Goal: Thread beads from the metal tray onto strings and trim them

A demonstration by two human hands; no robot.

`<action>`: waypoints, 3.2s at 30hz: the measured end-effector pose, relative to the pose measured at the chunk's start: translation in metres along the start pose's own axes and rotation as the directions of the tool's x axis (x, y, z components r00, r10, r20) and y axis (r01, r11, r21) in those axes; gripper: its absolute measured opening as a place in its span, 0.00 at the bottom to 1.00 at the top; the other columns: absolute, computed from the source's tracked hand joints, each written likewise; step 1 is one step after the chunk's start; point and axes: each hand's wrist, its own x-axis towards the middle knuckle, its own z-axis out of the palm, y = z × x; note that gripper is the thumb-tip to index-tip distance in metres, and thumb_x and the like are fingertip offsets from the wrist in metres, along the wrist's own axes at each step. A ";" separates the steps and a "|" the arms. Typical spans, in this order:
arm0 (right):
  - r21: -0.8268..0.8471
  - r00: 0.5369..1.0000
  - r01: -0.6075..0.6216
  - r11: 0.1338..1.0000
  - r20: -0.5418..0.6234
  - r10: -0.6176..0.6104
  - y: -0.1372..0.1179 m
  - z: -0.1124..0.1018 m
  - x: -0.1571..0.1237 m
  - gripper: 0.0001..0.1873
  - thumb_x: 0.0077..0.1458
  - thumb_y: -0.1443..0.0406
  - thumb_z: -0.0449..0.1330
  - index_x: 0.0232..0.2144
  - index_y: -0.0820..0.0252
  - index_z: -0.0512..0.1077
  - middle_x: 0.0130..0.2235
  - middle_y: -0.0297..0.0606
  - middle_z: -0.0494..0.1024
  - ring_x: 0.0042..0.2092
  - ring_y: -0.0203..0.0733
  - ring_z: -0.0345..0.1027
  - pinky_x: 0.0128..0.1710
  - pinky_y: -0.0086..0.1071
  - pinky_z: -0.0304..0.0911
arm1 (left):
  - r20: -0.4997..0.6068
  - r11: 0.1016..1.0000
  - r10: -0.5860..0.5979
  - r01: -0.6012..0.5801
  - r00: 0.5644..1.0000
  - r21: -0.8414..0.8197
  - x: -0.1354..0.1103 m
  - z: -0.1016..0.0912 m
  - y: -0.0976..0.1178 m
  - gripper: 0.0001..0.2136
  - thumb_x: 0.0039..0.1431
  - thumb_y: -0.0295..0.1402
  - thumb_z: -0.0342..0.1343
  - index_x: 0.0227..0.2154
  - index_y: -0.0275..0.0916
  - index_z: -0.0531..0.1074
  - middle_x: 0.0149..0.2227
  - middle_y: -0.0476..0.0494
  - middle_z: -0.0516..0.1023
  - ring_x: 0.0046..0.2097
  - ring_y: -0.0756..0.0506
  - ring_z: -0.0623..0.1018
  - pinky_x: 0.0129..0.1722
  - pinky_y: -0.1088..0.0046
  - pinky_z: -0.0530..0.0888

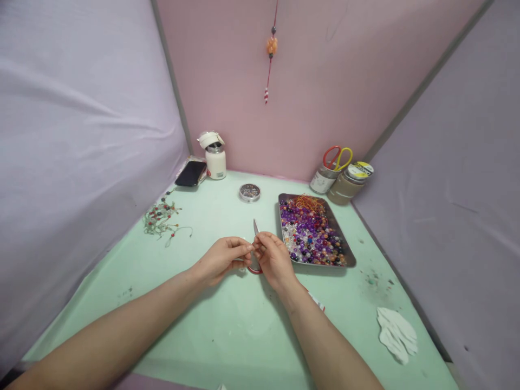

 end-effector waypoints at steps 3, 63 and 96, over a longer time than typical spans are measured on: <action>-0.004 1.000 -0.002 1.000 -0.014 0.001 -0.001 0.001 -0.001 0.06 0.45 0.64 0.66 0.26 0.59 0.72 0.28 0.33 0.73 0.29 0.33 0.64 0.28 0.27 0.61 | -0.016 1.000 -0.011 0.011 1.000 -0.003 0.000 0.001 0.001 0.14 0.42 0.40 0.65 0.25 0.33 0.72 0.26 0.45 0.74 0.27 0.53 0.71 0.34 0.74 0.70; -0.266 0.980 0.164 0.950 -0.064 -0.187 -0.004 0.004 -0.006 0.11 0.48 0.61 0.63 0.35 0.56 0.71 0.27 0.29 0.69 0.25 0.29 0.60 0.27 0.25 0.57 | -0.092 0.979 0.200 -0.203 0.975 -0.029 0.007 -0.002 0.000 0.13 0.43 0.40 0.64 0.27 0.34 0.74 0.25 0.46 0.75 0.30 0.51 0.73 0.40 0.70 0.71; -0.776 0.898 0.338 0.532 0.098 -0.429 -0.012 0.003 -0.018 0.08 0.54 0.60 0.58 0.35 0.56 0.71 0.32 0.35 0.75 0.34 0.39 0.68 0.36 0.32 0.61 | -0.197 0.935 0.323 -0.281 0.926 0.216 0.017 -0.013 -0.006 0.08 0.44 0.33 0.61 0.29 0.36 0.78 0.30 0.43 0.79 0.34 0.47 0.75 0.39 0.70 0.70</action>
